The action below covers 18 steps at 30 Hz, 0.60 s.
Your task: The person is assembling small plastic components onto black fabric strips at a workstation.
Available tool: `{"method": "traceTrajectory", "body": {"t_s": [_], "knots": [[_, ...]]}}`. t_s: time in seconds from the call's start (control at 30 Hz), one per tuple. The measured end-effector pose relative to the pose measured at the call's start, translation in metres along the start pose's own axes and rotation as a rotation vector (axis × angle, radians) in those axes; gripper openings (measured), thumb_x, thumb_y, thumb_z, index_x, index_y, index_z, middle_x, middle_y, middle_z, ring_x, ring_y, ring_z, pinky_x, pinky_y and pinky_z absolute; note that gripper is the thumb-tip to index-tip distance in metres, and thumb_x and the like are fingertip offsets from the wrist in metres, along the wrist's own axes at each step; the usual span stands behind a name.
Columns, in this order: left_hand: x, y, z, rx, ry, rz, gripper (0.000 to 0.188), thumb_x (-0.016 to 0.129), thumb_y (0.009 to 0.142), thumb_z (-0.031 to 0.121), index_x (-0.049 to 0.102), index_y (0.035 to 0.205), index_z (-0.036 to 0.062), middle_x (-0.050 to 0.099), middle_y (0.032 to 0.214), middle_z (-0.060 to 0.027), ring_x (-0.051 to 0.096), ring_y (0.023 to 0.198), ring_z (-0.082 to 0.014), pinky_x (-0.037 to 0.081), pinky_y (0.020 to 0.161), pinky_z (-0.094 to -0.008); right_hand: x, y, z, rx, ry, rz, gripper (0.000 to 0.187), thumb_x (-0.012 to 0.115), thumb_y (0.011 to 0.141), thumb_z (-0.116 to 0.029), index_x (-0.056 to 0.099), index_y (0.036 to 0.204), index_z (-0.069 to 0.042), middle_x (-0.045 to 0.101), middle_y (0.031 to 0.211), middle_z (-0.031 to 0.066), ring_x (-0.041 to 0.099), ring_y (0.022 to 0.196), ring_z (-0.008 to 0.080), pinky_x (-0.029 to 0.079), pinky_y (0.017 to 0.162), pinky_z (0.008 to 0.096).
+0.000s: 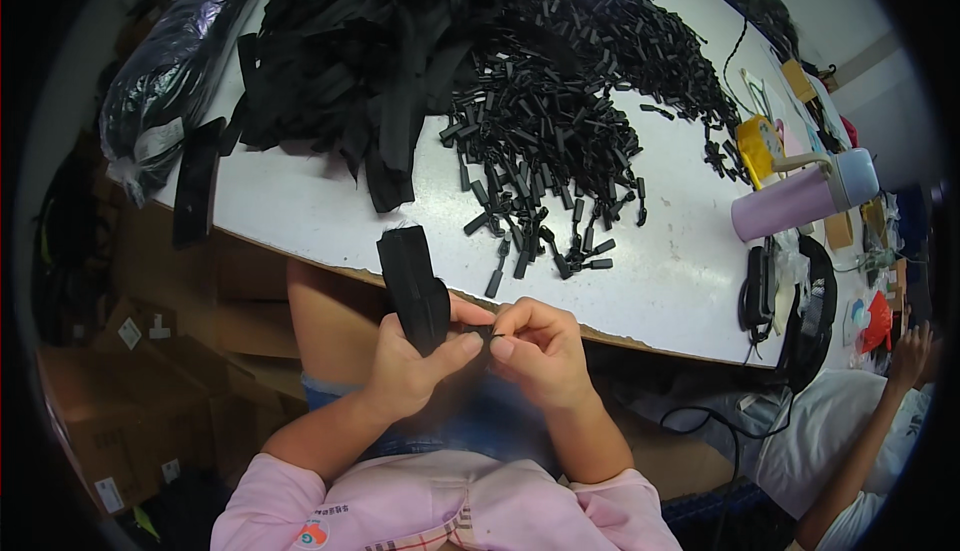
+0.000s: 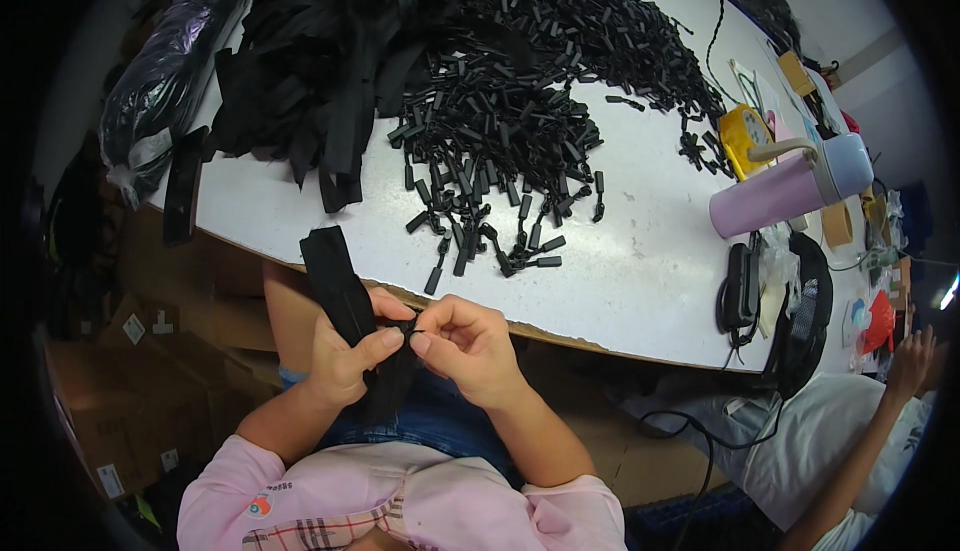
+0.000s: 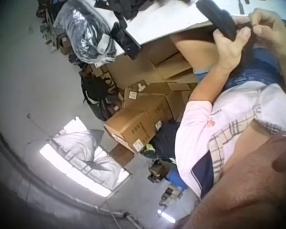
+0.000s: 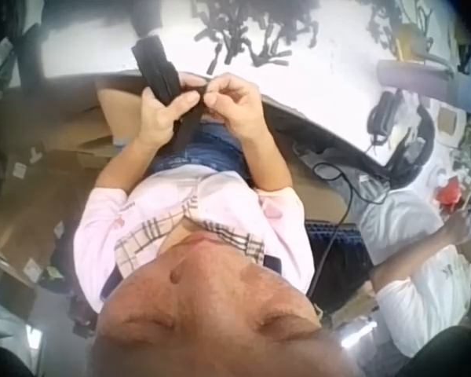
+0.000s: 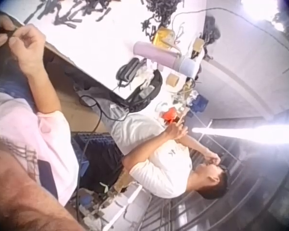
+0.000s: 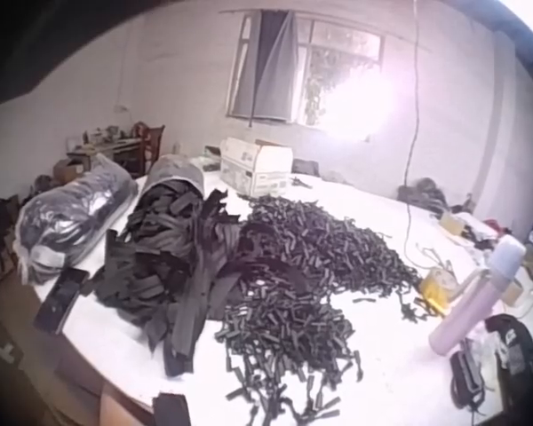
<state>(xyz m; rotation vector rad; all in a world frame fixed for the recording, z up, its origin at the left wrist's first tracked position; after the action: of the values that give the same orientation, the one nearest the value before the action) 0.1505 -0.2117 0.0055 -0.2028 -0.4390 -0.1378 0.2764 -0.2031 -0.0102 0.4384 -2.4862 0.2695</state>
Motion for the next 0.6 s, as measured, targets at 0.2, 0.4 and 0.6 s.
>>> {"method": "traceTrajectory", "body": {"t_s": [0.2,0.4,0.6], "knots": [[-0.0031,0.0015,-0.0027,0.128,0.074,-0.049,0.017,0.058,0.073,0.008,0.055,0.087,-0.0016,0.052,0.08,-0.0052,0.047,0.06,-0.0058,0.036,0.051,-0.0166,0.0013,-0.0002,-0.0006,0.169,0.041,-0.045,0.007,0.055,0.076,-0.002,0.049,0.074,-0.001,0.046,0.06,-0.002,0.037,0.046,0.0019,0.028,0.04,0.016],[0.0006,0.0008,-0.0027,0.122,0.118,-0.068,0.017,0.056,0.073,0.008,0.056,0.088,-0.0015,0.051,0.081,-0.0048,0.044,0.057,-0.0055,0.034,0.047,-0.0163,0.0012,-0.0014,-0.001,0.221,0.072,-0.029,0.008,0.056,0.076,-0.002,0.049,0.072,-0.002,0.045,0.059,-0.0023,0.037,0.046,0.0021,0.029,0.04,0.0163],[0.0036,0.0,-0.0044,0.127,0.147,-0.001,0.017,0.055,0.075,0.008,0.055,0.088,-0.0012,0.051,0.081,-0.0045,0.043,0.054,-0.0039,0.032,0.043,-0.0151,0.0054,-0.0028,-0.0048,-0.295,-0.36,0.117,0.007,0.057,0.074,0.0,0.05,0.073,-0.001,0.048,0.063,-0.0001,0.038,0.046,0.0033,0.031,0.04,0.0171]]}}
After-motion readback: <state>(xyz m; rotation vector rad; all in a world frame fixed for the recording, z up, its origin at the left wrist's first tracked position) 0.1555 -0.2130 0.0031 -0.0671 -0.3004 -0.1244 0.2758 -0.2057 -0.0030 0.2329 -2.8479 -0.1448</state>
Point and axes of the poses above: each hand's wrist, its own y-axis towards the middle knuckle, its own x-axis out of the palm, z = x × y, the point moved 4 cm from there along y, towards the middle knuckle
